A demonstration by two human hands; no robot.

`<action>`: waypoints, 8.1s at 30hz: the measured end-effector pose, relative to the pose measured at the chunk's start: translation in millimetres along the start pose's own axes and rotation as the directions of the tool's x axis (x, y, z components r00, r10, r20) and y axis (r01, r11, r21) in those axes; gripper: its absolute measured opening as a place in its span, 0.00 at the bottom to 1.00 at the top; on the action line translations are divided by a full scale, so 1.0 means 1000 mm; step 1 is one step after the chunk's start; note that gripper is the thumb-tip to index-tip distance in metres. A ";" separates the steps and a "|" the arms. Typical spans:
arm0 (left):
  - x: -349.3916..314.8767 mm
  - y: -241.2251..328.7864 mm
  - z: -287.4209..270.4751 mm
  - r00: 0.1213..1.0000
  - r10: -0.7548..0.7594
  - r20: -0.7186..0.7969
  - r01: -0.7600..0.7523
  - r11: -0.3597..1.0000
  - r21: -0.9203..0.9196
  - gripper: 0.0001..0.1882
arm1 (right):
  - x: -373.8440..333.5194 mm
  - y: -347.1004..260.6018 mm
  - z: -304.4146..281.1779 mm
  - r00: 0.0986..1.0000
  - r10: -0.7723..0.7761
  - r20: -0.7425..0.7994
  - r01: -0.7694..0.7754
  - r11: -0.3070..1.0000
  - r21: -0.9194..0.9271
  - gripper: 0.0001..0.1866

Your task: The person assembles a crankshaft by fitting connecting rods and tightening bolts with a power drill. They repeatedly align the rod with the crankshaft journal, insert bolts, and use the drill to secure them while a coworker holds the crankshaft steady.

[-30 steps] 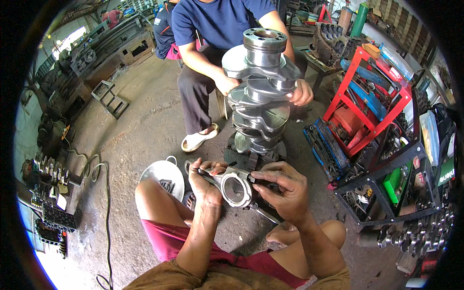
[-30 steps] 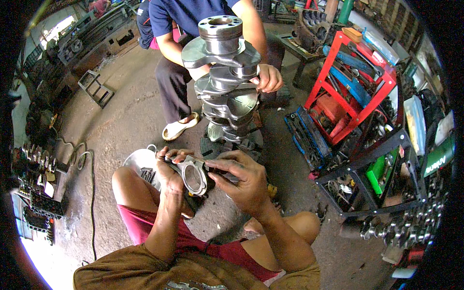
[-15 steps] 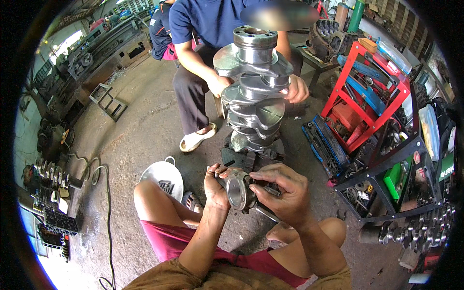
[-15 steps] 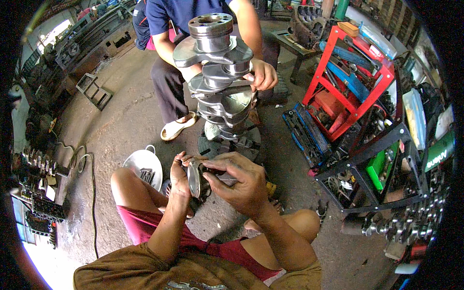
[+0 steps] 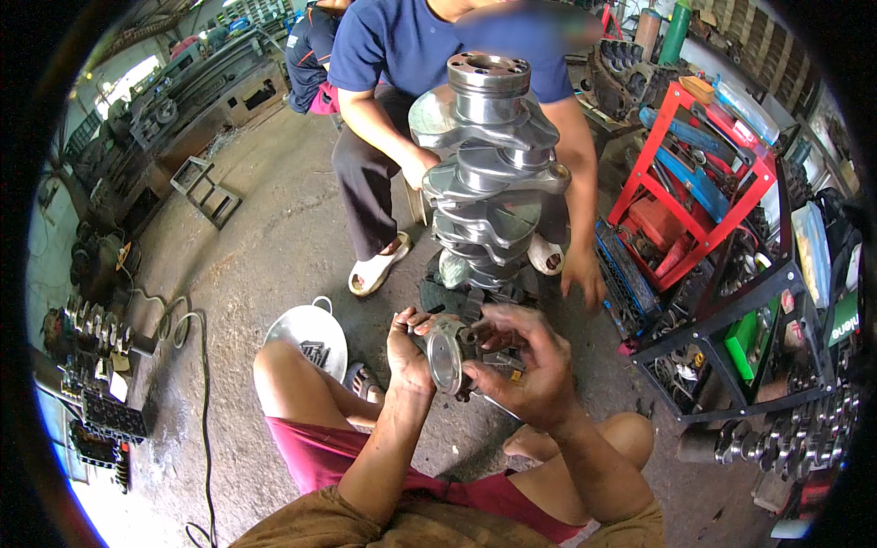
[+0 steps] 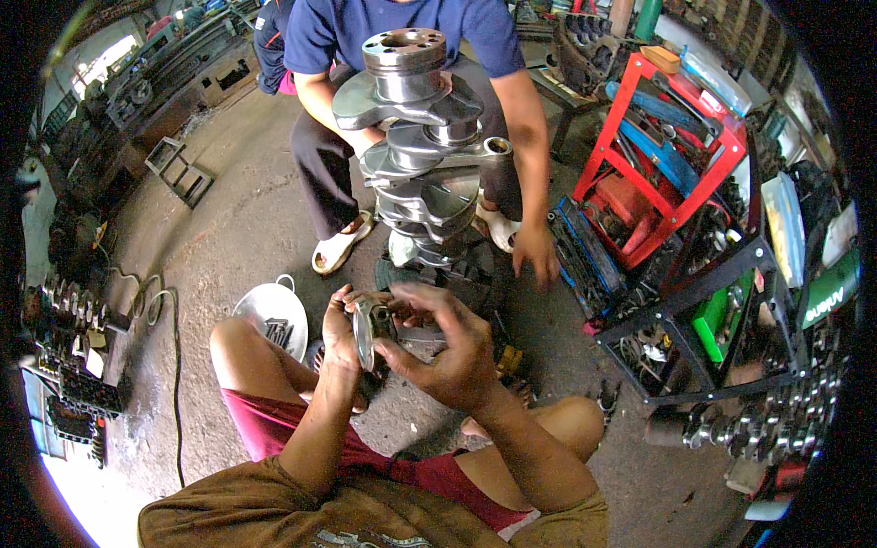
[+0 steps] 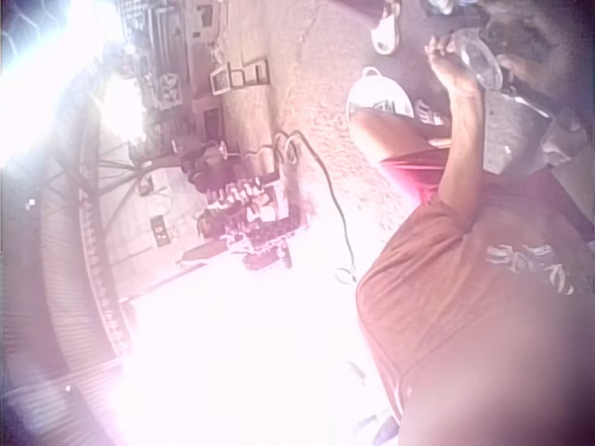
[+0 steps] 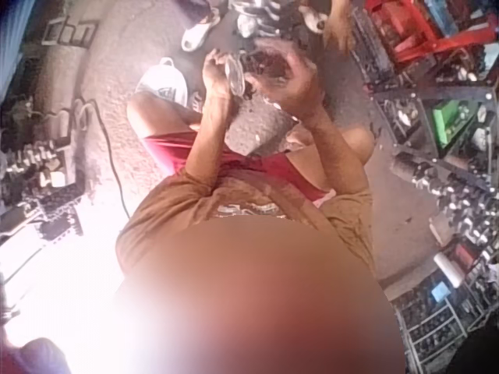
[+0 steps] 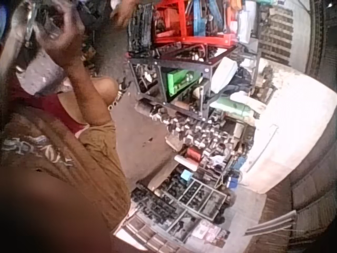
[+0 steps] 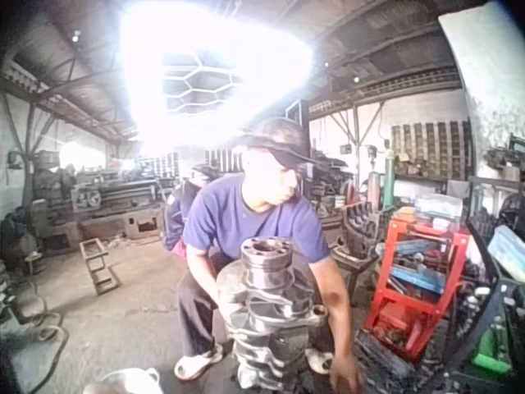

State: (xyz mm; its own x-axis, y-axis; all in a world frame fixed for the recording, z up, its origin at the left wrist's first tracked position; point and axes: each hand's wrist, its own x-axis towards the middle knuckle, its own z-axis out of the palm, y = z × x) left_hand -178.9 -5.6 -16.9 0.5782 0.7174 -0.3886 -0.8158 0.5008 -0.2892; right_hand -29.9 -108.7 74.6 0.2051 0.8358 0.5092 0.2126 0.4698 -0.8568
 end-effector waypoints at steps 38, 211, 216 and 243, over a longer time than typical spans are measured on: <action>0.003 0.010 -0.025 0.976 -0.089 0.198 0.114 0.986 -0.118 0.13 | -0.011 0.015 0.015 0.999 0.019 -0.026 -0.013 0.978 0.207 0.20; -0.033 0.014 0.053 0.767 0.551 0.329 -0.602 0.795 0.071 0.16 | -0.017 0.014 0.008 0.942 0.168 0.289 -0.040 0.915 -0.401 0.12; -0.035 0.013 0.053 0.785 0.516 0.342 -0.564 0.824 0.051 0.16 | -0.022 0.016 0.019 0.929 0.214 0.302 -0.080 0.912 -0.401 0.11; -0.043 -0.011 0.051 0.815 0.408 0.412 -0.528 0.816 0.235 0.17 | 0.006 0.009 -0.017 0.970 0.086 0.228 -0.007 0.946 -0.324 0.10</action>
State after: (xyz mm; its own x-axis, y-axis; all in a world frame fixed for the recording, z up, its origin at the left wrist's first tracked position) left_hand -195.7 -17.0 47.4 0.1327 0.9884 -0.0745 -0.9740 0.1439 0.1752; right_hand -10.6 -104.5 71.0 -0.0003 0.9156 0.4022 0.5094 0.3462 -0.7878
